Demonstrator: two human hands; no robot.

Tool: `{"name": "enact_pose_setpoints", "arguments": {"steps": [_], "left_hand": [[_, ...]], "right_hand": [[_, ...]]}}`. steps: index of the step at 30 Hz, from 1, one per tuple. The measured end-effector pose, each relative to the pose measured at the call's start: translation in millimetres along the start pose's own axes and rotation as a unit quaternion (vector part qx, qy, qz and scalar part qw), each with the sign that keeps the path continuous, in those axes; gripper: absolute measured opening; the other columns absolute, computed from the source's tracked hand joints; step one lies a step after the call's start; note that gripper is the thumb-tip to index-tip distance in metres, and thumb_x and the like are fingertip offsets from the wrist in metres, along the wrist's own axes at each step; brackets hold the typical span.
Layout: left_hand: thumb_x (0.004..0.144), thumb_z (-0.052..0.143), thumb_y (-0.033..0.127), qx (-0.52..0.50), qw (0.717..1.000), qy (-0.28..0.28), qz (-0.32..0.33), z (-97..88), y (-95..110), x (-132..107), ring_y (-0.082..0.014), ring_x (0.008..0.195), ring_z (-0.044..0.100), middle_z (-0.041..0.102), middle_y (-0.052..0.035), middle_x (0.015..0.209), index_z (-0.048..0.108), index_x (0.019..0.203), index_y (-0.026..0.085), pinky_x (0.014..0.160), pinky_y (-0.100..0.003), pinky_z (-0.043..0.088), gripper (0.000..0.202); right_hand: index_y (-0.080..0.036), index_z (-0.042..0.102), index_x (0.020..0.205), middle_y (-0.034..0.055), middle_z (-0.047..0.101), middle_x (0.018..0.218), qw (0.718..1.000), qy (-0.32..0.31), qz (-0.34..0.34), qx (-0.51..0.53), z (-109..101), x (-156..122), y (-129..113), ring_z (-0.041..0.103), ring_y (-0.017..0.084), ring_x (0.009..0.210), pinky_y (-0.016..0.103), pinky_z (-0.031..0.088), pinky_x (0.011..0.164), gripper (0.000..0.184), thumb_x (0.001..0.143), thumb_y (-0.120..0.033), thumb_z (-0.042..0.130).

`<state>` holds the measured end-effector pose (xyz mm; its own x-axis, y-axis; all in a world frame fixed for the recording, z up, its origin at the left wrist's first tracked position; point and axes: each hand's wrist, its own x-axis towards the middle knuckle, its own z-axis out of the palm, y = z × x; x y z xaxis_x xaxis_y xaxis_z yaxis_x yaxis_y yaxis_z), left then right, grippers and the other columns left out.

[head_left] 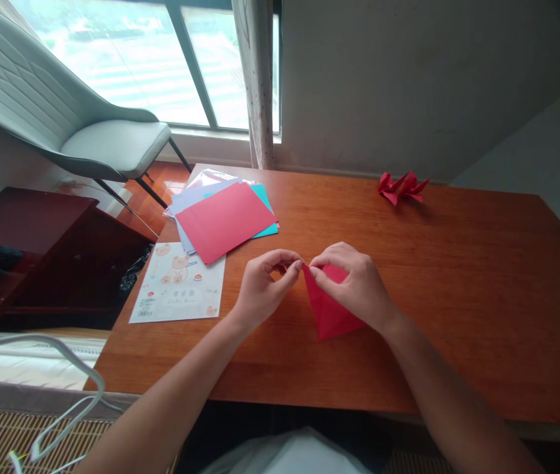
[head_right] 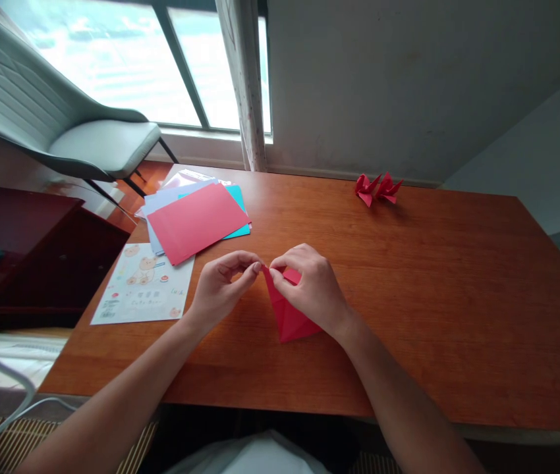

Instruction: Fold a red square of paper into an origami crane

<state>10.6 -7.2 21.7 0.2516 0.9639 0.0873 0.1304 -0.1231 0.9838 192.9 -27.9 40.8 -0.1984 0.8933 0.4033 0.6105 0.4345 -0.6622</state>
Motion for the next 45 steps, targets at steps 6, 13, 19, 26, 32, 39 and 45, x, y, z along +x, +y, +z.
{"name": "enact_pose_setpoints", "arguments": {"steps": [6, 13, 19, 26, 32, 39, 45], "left_hand": [[0.085, 0.069, 0.036, -0.017, 1.0, -0.001, -0.004, -0.3, -1.3, -0.7, -0.0152, 0.073, 0.062, 0.069, -0.0037, 0.079, 0.069, 0.083, 0.017, 0.072, -0.026, 0.05, 0.019], [0.081, 0.074, 0.032, -0.052, 0.998, -0.022, 0.006, 0.3, -3.1, -0.4, -0.0142, 0.072, 0.06, 0.068, -0.003, 0.078, 0.067, 0.081, 0.017, 0.071, -0.025, 0.05, 0.016], [0.082, 0.074, 0.031, -0.049, 0.998, -0.027, 0.003, -3.6, -4.0, 0.6, -0.0152, 0.074, 0.062, 0.071, -0.0044, 0.08, 0.071, 0.083, 0.016, 0.072, -0.026, 0.05, 0.015], [0.083, 0.073, 0.03, -0.04, 0.999, -0.015, 0.004, -2.9, -4.7, 0.5, -0.0142, 0.075, 0.062, 0.07, -0.0033, 0.08, 0.07, 0.083, 0.017, 0.072, -0.025, 0.05, 0.013], [0.081, 0.074, 0.027, -0.054, 0.998, -0.024, 0.004, -1.1, -5.3, 1.0, -0.015, 0.077, 0.064, 0.071, -0.0037, 0.083, 0.07, 0.085, 0.017, 0.072, -0.025, 0.052, 0.012], [0.082, 0.073, 0.028, -0.042, 0.998, -0.035, -0.002, -1.9, -6.6, 1.1, -0.0156, 0.078, 0.065, 0.072, -0.0042, 0.084, 0.071, 0.084, 0.017, 0.076, -0.027, 0.052, 0.012], [0.081, 0.074, 0.029, -0.06, 0.998, -0.016, -0.028, -3.7, -3.2, 1.7, -0.0147, 0.076, 0.063, 0.071, -0.0038, 0.083, 0.07, 0.083, 0.017, 0.072, -0.024, 0.05, 0.013]], "right_hand": [[-0.023, 0.069, 0.076, 0.0014, 0.071, 0.078, 1.0, 0.016, -0.01, -0.005, 2.4, 0.1, -0.9, 0.064, 0.019, 0.077, 0.032, 0.051, 0.074, 0.013, 0.083, -0.012, 0.067], [-0.022, 0.067, 0.076, 0.0026, 0.069, 0.077, 0.999, 0.023, -0.033, -0.02, 3.6, -0.3, -3.4, 0.061, 0.019, 0.078, 0.033, 0.05, 0.074, 0.013, 0.085, -0.013, 0.066], [-0.021, 0.066, 0.077, 0.0037, 0.069, 0.078, 0.999, 0.023, -0.04, -0.019, 3.1, 0.2, -3.9, 0.06, 0.019, 0.079, 0.034, 0.05, 0.075, 0.013, 0.087, -0.013, 0.065], [-0.021, 0.065, 0.079, 0.0038, 0.069, 0.079, 0.999, 0.022, -0.035, -0.014, 4.7, 0.4, -3.5, 0.061, 0.02, 0.079, 0.034, 0.05, 0.075, 0.011, 0.087, -0.014, 0.065], [-0.021, 0.066, 0.08, 0.0035, 0.069, 0.08, 0.999, 0.022, -0.03, -0.012, 5.1, -0.2, -1.4, 0.061, 0.019, 0.079, 0.033, 0.05, 0.075, 0.011, 0.086, -0.013, 0.065], [-0.022, 0.066, 0.081, 0.0034, 0.07, 0.081, 0.999, 0.017, -0.029, -0.017, 4.8, -0.2, -0.9, 0.062, 0.02, 0.08, 0.034, 0.05, 0.076, 0.01, 0.088, -0.015, 0.065], [-0.023, 0.066, 0.08, 0.0025, 0.07, 0.081, 1.0, 0.004, -0.02, -0.018, -0.4, 0.7, 0.5, 0.062, 0.02, 0.08, 0.034, 0.049, 0.076, 0.011, 0.087, -0.014, 0.065]]}}
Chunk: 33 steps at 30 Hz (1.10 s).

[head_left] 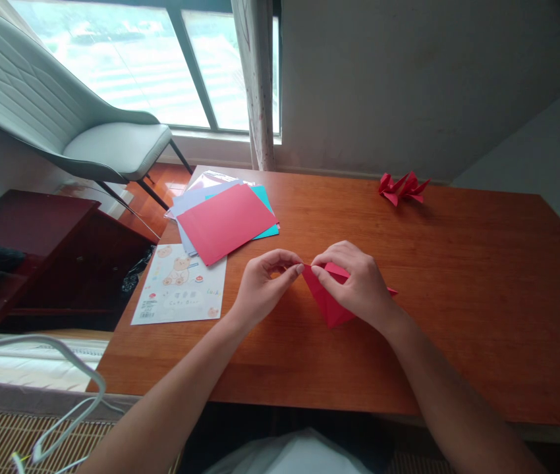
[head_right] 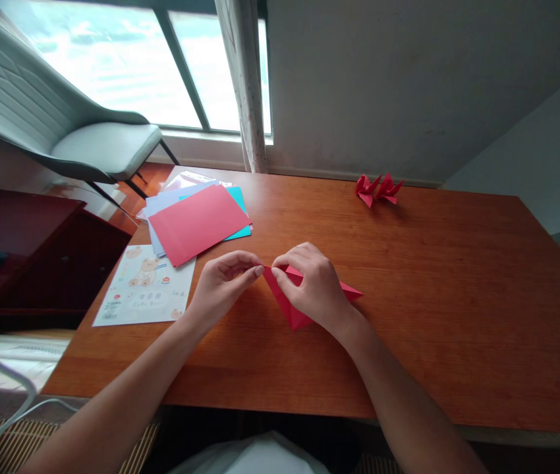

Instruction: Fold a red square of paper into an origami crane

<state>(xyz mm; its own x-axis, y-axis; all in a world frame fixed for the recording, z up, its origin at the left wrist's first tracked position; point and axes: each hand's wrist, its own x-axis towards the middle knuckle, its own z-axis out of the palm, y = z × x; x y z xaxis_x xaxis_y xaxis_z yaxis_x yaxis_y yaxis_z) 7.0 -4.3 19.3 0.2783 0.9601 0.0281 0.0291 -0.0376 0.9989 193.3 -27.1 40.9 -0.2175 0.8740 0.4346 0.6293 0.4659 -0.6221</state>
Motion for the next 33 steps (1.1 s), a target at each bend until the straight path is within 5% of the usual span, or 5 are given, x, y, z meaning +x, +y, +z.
{"name": "enact_pose_setpoints", "arguments": {"steps": [8, 20, 26, 33], "left_hand": [[0.082, 0.071, 0.028, 0.029, 0.999, -0.015, 0.001, 1.3, 1.6, 0.3, -0.0159, 0.078, 0.064, 0.071, -0.0043, 0.083, 0.069, 0.081, 0.017, 0.073, -0.026, 0.051, 0.011], [0.083, 0.066, 0.019, 0.165, 0.98, 0.018, 0.106, 0.4, 7.6, -1.2, -0.0151, 0.073, 0.065, 0.074, -0.0027, 0.08, 0.072, 0.083, 0.018, 0.071, -0.026, 0.05, 0.006], [0.084, 0.064, 0.02, 0.179, 0.979, 0.028, 0.094, -1.0, 9.5, -1.3, -0.0166, 0.075, 0.067, 0.076, -0.0032, 0.081, 0.075, 0.084, 0.019, 0.073, -0.027, 0.052, 0.011], [0.089, 0.061, 0.026, 0.153, 0.98, 0.099, 0.084, -10.1, 7.5, 2.1, -0.0185, 0.084, 0.07, 0.076, -0.0051, 0.09, 0.073, 0.088, 0.018, 0.075, -0.028, 0.053, 0.015]], "right_hand": [[-0.021, 0.065, 0.082, 0.0035, 0.07, 0.079, 0.999, -0.008, -0.029, -0.03, 3.4, -1.0, 0.8, 0.06, 0.021, 0.081, 0.036, 0.049, 0.078, 0.009, 0.089, -0.015, 0.064], [-0.023, 0.065, 0.083, 0.0035, 0.071, 0.083, 0.995, -0.009, -0.045, -0.093, 2.4, -3.1, 4.7, 0.061, 0.022, 0.085, 0.038, 0.045, 0.08, 0.008, 0.09, -0.02, 0.063], [-0.023, 0.066, 0.083, 0.0035, 0.071, 0.083, 0.995, -0.01, -0.037, -0.093, 1.4, -2.7, 5.8, 0.061, 0.022, 0.086, 0.038, 0.045, 0.08, 0.008, 0.09, -0.019, 0.063], [-0.022, 0.065, 0.081, 0.0039, 0.069, 0.081, 0.995, 0.001, -0.028, -0.094, -0.4, -1.6, 8.9, 0.06, 0.022, 0.084, 0.037, 0.046, 0.078, 0.01, 0.088, -0.015, 0.062]]}}
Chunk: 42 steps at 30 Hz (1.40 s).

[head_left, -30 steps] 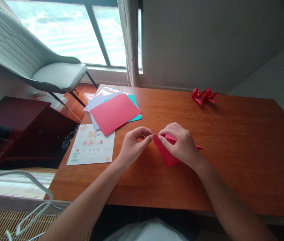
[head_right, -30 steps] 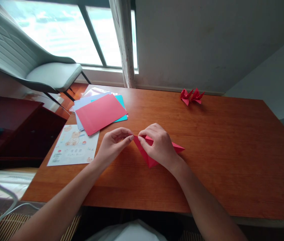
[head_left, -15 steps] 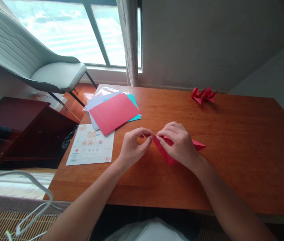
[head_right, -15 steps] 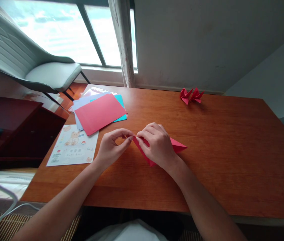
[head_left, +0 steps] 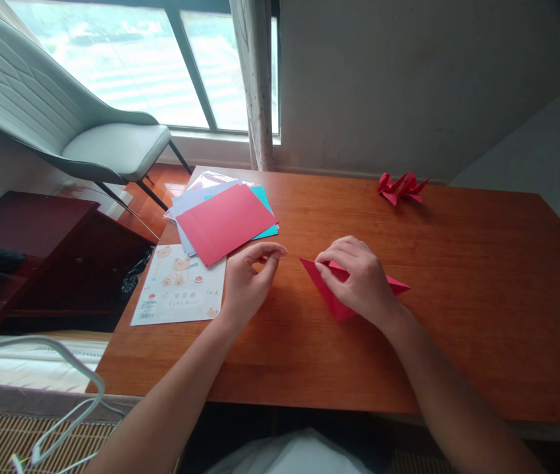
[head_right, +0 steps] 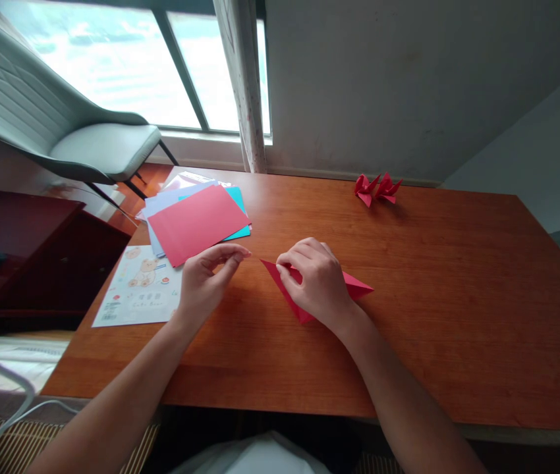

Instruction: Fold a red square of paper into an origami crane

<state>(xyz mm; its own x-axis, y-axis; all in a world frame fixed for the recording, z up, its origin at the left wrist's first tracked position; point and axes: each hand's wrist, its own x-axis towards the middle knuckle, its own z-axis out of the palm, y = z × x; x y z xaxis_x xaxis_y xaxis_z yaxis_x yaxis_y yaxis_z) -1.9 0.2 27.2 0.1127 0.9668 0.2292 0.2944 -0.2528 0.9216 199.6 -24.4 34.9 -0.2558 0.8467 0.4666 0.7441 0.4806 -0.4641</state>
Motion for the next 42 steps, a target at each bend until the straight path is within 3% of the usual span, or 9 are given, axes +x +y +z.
{"name": "enact_pose_setpoints", "arguments": {"steps": [7, 17, 21, 25, 30, 33, 42], "left_hand": [[0.087, 0.065, 0.022, 0.046, 0.992, -0.077, 0.086, 6.7, 2.0, -2.4, -0.0182, 0.082, 0.067, 0.073, -0.0045, 0.086, 0.071, 0.084, 0.02, 0.078, -0.03, 0.053, 0.007], [0.09, 0.062, 0.021, 0.075, 0.985, -0.067, 0.143, 11.9, 1.0, -6.1, -0.0186, 0.085, 0.067, 0.073, -0.0047, 0.088, 0.07, 0.087, 0.022, 0.082, -0.031, 0.054, 0.009], [0.091, 0.061, 0.023, 0.087, 0.985, -0.05, 0.138, 3.6, 1.5, -1.6, -0.0172, 0.083, 0.066, 0.073, -0.0038, 0.088, 0.069, 0.087, 0.021, 0.08, -0.029, 0.053, 0.009], [0.092, 0.061, 0.025, 0.099, 0.99, 0.014, 0.096, -6.4, -1.1, 3.6, -0.016, 0.082, 0.065, 0.071, -0.0028, 0.087, 0.067, 0.087, 0.02, 0.08, -0.028, 0.052, 0.008], [0.088, 0.066, 0.026, 0.077, 0.987, -0.07, 0.121, -0.6, -1.4, 1.5, -0.0191, 0.093, 0.066, 0.072, -0.0061, 0.1, 0.067, 0.101, 0.021, 0.079, -0.029, 0.052, 0.014], [0.09, 0.062, 0.023, 0.091, 0.981, -0.106, 0.134, 3.9, -0.9, -0.5, -0.0188, 0.088, 0.066, 0.073, -0.0052, 0.093, 0.071, 0.091, 0.022, 0.081, -0.03, 0.052, 0.009], [0.085, 0.066, 0.016, 0.055, 0.986, -0.065, 0.144, -5.6, 1.8, 4.2, -0.0188, 0.083, 0.067, 0.074, -0.0042, 0.086, 0.074, 0.084, 0.022, 0.079, -0.03, 0.053, 0.01]], "right_hand": [[-0.023, 0.064, 0.083, 0.0037, 0.07, 0.083, 1.0, -0.016, -0.003, 0.01, 4.8, -1.7, -3.9, 0.06, 0.022, 0.086, 0.038, 0.046, 0.08, 0.008, 0.088, -0.018, 0.062], [-0.024, 0.063, 0.083, 0.0037, 0.069, 0.084, 0.999, 0.012, 0.005, 0.049, 10.0, -0.6, -12.8, 0.059, 0.022, 0.086, 0.038, 0.048, 0.08, 0.01, 0.087, -0.015, 0.062], [-0.024, 0.064, 0.081, 0.003, 0.069, 0.083, 1.0, 0.016, 0.007, 0.025, 4.2, 1.4, -3.9, 0.059, 0.022, 0.087, 0.039, 0.048, 0.081, 0.011, 0.085, -0.014, 0.062], [-0.023, 0.063, 0.077, 0.0034, 0.068, 0.079, 0.999, 0.034, 0.015, 0.027, -3.0, 3.8, 9.9, 0.059, 0.022, 0.083, 0.038, 0.049, 0.079, 0.014, 0.085, -0.012, 0.06], [-0.023, 0.065, 0.083, 0.0038, 0.069, 0.082, 0.998, 0.007, -0.017, 0.052, 0.9, 3.5, 8.3, 0.059, 0.021, 0.084, 0.037, 0.05, 0.08, 0.012, 0.087, -0.013, 0.059], [-0.024, 0.066, 0.086, 0.0043, 0.069, 0.085, 0.998, 0.004, -0.028, 0.063, 4.7, 2.5, 2.3, 0.059, 0.022, 0.086, 0.038, 0.051, 0.082, 0.01, 0.087, -0.014, 0.061], [-0.024, 0.065, 0.084, 0.0025, 0.07, 0.084, 0.997, 0.012, -0.041, 0.068, -0.6, 4.1, 8.0, 0.059, 0.022, 0.088, 0.038, 0.051, 0.084, 0.013, 0.083, -0.011, 0.063]]}}
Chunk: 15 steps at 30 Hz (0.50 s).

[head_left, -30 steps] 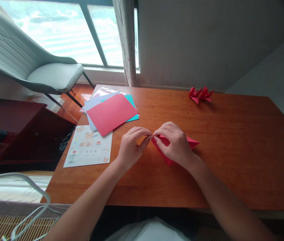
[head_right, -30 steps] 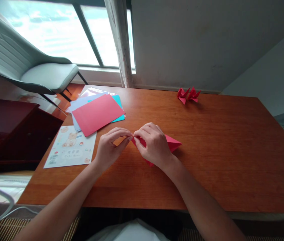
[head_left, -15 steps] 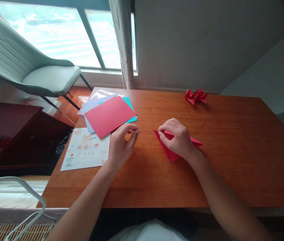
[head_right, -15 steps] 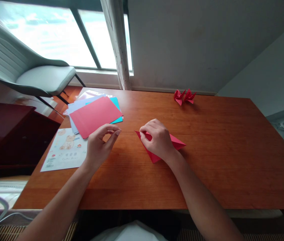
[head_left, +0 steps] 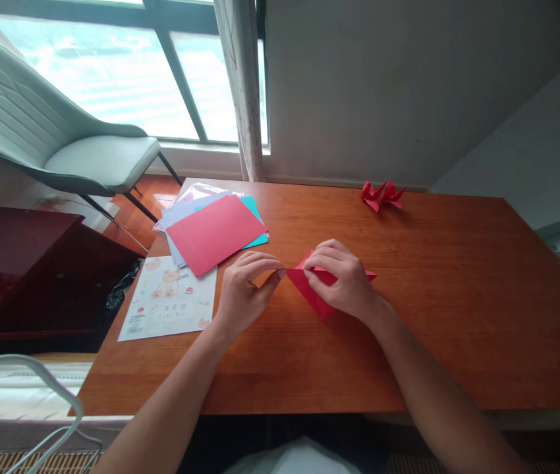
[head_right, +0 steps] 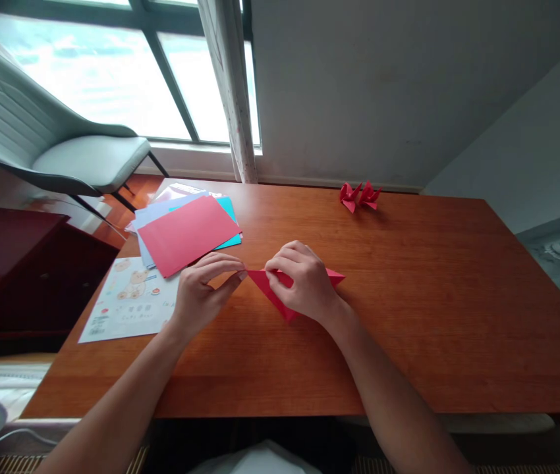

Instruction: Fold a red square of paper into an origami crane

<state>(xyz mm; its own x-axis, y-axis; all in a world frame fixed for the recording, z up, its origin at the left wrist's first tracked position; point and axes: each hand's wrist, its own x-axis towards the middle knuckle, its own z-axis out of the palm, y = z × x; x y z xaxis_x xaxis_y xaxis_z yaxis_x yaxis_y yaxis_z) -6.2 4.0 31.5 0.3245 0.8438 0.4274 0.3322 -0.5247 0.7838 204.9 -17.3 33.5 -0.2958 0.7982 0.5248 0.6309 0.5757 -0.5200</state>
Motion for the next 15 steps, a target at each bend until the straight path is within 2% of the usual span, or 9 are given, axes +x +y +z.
{"name": "enact_pose_setpoints", "arguments": {"steps": [5, 10, 13, 15], "left_hand": [[0.083, 0.07, 0.023, 0.007, 0.998, 0.043, -0.041, -19.1, -7.2, 4.3, -0.0186, 0.083, 0.068, 0.075, -0.0043, 0.088, 0.075, 0.084, 0.021, 0.079, -0.029, 0.054, 0.006], [0.082, 0.072, 0.03, -0.004, 0.992, 0.093, -0.09, -39.1, -20.3, 7.4, -0.0162, 0.077, 0.066, 0.073, -0.0035, 0.085, 0.074, 0.083, 0.019, 0.072, -0.026, 0.053, 0.011], [0.08, 0.073, 0.033, -0.036, 0.986, 0.114, -0.119, -43.7, -24.2, 8.2, -0.0155, 0.077, 0.065, 0.073, -0.0028, 0.084, 0.073, 0.084, 0.018, 0.072, -0.025, 0.053, 0.015], [0.079, 0.074, 0.034, -0.051, 0.983, 0.117, -0.135, -43.2, -23.7, 8.6, -0.015, 0.075, 0.065, 0.072, -0.0022, 0.083, 0.073, 0.084, 0.018, 0.07, -0.025, 0.052, 0.017]], "right_hand": [[-0.024, 0.065, 0.081, 0.0026, 0.069, 0.083, 1.0, -0.001, 0.001, -0.028, -22.8, 1.3, 21.4, 0.059, 0.022, 0.085, 0.038, 0.051, 0.082, 0.014, 0.082, -0.011, 0.062], [-0.022, 0.064, 0.076, 0.0045, 0.068, 0.077, 0.995, 0.038, 0.038, -0.089, -51.4, -3.9, 60.7, 0.06, 0.023, 0.081, 0.039, 0.049, 0.078, 0.01, 0.082, -0.016, 0.061], [-0.022, 0.065, 0.075, 0.0049, 0.069, 0.077, 0.985, 0.099, 0.12, -0.076, -54.7, -7.7, 75.2, 0.062, 0.024, 0.079, 0.041, 0.049, 0.08, 0.01, 0.084, -0.026, 0.063], [-0.022, 0.069, 0.085, 0.0058, 0.073, 0.086, 0.971, 0.118, 0.205, 0.033, -48.1, -8.4, 75.4, 0.066, 0.023, 0.082, 0.038, 0.051, 0.079, 0.016, 0.088, -0.034, 0.059]]}}
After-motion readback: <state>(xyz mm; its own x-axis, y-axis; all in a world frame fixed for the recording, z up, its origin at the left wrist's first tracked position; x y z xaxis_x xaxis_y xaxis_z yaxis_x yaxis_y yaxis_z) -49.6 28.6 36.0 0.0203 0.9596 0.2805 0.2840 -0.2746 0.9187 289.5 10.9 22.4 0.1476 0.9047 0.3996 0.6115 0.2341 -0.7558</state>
